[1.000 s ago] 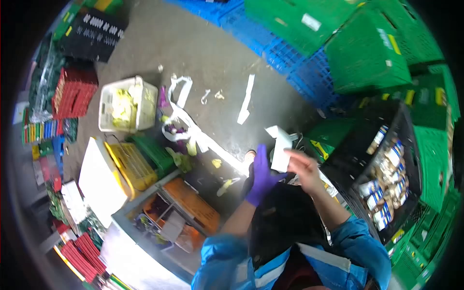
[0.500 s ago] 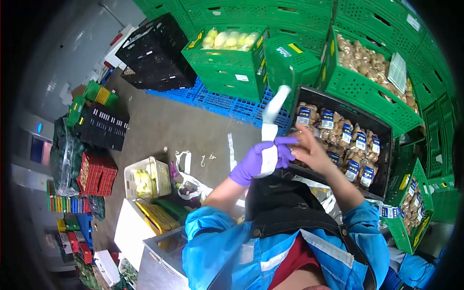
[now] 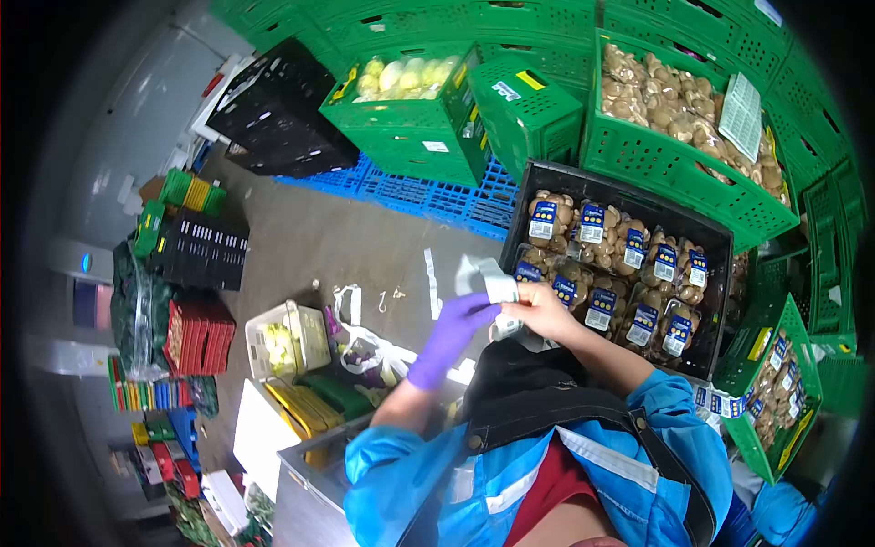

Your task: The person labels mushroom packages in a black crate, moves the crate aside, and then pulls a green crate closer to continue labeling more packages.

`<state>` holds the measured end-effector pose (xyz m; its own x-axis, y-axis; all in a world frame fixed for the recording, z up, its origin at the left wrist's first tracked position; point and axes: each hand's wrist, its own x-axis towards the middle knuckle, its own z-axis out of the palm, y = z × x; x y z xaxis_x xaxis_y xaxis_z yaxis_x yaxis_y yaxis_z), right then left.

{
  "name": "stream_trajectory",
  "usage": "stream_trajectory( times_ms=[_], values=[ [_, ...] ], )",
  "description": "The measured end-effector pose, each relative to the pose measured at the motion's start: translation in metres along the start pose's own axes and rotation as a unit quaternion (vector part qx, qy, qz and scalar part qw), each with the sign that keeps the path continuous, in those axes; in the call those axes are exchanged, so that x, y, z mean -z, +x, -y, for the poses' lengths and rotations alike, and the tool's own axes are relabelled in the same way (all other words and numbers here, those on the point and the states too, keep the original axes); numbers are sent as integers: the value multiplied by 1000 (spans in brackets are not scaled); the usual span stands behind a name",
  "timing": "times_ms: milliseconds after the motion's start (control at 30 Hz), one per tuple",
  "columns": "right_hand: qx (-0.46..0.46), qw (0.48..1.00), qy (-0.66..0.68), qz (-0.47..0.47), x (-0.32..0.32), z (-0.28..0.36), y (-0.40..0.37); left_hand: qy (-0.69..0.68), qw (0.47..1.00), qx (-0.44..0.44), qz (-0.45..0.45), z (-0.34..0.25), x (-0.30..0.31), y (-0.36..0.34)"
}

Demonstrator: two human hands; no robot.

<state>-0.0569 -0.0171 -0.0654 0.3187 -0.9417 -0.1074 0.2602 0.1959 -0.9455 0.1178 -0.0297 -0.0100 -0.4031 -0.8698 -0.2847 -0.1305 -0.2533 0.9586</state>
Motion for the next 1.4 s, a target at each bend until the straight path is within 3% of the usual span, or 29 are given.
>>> stream_trajectory(
  times_ms=[33,100,133,200,233,267,300,333,367,433,467,533,633,700,767,833,900,967,1067,1100,1167,1267,1333,1367,1400],
  values=[
    [44,986,-159,-12,2,1,8,2,1000,3,10,5,5,7],
    [106,939,-301,-129,-4,27,13,21,994,-32,-99,17,22,24],
    [100,939,-299,-140,-9,39,24,55,994,-33,-84,5,29,36],
    [326,800,-440,-245,-10,54,51,131,989,-58,-29,-9,41,59],
    [316,800,-443,-253,-5,52,59,205,975,-88,18,-12,47,72],
    [235,880,-365,-194,3,47,64,204,975,-84,32,-12,52,87],
    [151,941,-274,-133,10,40,68,255,954,-158,15,-9,54,102],
    [78,967,-179,-166,15,32,72,302,925,-233,-1,-8,53,116],
    [51,979,-63,-187,21,23,76,299,926,-230,12,-6,49,128],
    [29,969,47,-242,26,19,79,166,965,-192,66,-10,34,148],
    [22,967,48,-250,30,18,78,44,975,-32,215,-4,36,157],
    [-39,935,-113,-334,46,17,76,32,974,-30,223,19,29,175],
    [-130,939,-87,-307,79,-8,70,-14,978,43,206,25,16,192],
    [-120,947,-74,-288,107,-24,71,130,975,41,173,34,13,201],
    [-196,897,50,-393,153,-52,80,147,971,89,166,44,18,203],
    [-248,869,-90,-418,195,-96,93,167,964,134,159,52,20,201],
    [-230,871,-98,-423,218,-133,112,61,968,182,163,60,20,192],
    [-211,873,-106,-428,224,-148,125,41,959,210,184,60,16,188],
    [-189,827,-234,-476,221,-160,145,-46,969,154,189,42,-2,181],
    [-191,828,-233,-474,223,-163,147,-46,969,156,186,43,-3,181],
    [-286,771,-336,-460,222,-168,150,15,967,136,216,44,-4,180],
    [-254,748,-407,-459,201,-135,132,51,964,198,172,47,-3,180],
    [-120,829,-346,-422,178,-105,105,84,963,195,166,50,-1,183],
    [-197,919,-107,-325,163,-78,90,115,962,189,160,53,0,184],
    [-260,933,142,-202,144,-52,75,92,966,180,162,63,2,183]
  ],
)
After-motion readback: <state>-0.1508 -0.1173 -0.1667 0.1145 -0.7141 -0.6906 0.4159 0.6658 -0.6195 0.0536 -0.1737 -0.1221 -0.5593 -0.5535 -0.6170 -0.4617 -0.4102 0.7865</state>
